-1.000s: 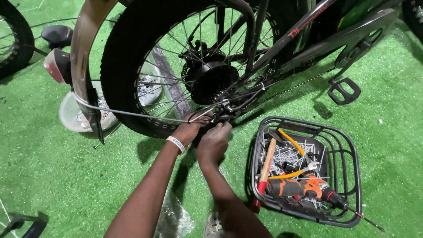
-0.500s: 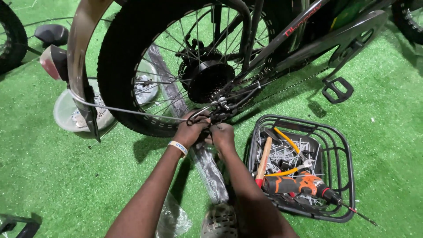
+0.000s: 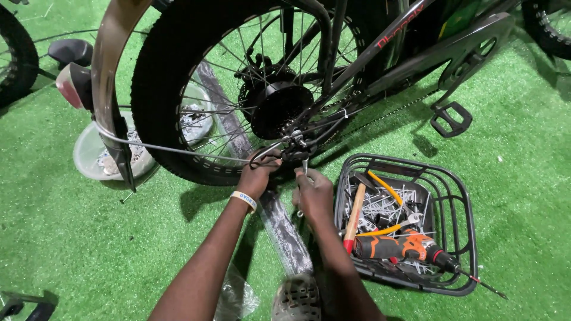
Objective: The person uses a wrench and pliers to tighten and adjust components on the rear wheel and chain of a bicycle. They also handle the handlebars and seat while working on the bike.
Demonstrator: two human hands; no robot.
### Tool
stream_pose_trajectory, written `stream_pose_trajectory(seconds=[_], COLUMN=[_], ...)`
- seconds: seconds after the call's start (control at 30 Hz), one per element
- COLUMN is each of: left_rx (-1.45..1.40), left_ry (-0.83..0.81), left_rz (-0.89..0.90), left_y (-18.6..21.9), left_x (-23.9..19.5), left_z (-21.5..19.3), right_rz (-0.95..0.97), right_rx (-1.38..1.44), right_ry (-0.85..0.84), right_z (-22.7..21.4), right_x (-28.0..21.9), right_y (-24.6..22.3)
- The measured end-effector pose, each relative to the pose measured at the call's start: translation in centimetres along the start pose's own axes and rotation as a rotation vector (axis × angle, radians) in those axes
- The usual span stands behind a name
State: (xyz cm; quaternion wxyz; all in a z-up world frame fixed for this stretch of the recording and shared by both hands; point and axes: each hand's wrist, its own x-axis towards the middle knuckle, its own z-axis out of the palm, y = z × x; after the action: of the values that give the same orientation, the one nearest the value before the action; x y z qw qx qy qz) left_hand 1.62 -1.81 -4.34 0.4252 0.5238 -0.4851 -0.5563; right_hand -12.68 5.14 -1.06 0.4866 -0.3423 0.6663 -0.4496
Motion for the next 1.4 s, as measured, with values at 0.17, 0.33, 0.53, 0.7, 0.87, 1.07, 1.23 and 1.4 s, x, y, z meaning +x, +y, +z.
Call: stream_pose_trajectory(seconds=[0.17,0.33,0.53,0.7,0.87,1.07,1.23,1.4], left_rx=[-0.036,-0.042,-0.053,-0.070,-0.044,-0.012,-0.027,-0.043], left_ry=[0.003,-0.004,-0.012,-0.018,0.000,0.012,0.018,0.021], left_rz=[-0.012,-0.015,-0.020,-0.017,-0.002,-0.051,-0.060,-0.077], left_y=[-1.7,-1.8,-1.6,-1.1,-2.1,-0.5,-1.0,-1.3], left_x=[1.1,1.3,1.2,0.7,1.9,0.2,1.1,1.2], left_z=[0.0,0.3,-0.1,0.2,0.0,0.1,-0.1,-0.2], right_rz=[0.001,-0.017,0.097,0.065,0.000,0.194,0.222,0.213], right_rx=[-0.130,-0.263,0.019,-0.060,-0.054,0.324,0.373,0.409], right_ry=[-0.046,-0.135,-0.381,-0.401,-0.071,-0.085,-0.075,-0.099], right_z=[-2.2,-3.0,-4.4,-4.4,3.3,4.3,4.8,4.2], right_x=[0.7,2.1,1.5,2.5,0.4,3.8,5.9,8.1], right_y=[-2.1,-2.2,-5.6,-5.0,-0.2,2.3,4.1,4.8])
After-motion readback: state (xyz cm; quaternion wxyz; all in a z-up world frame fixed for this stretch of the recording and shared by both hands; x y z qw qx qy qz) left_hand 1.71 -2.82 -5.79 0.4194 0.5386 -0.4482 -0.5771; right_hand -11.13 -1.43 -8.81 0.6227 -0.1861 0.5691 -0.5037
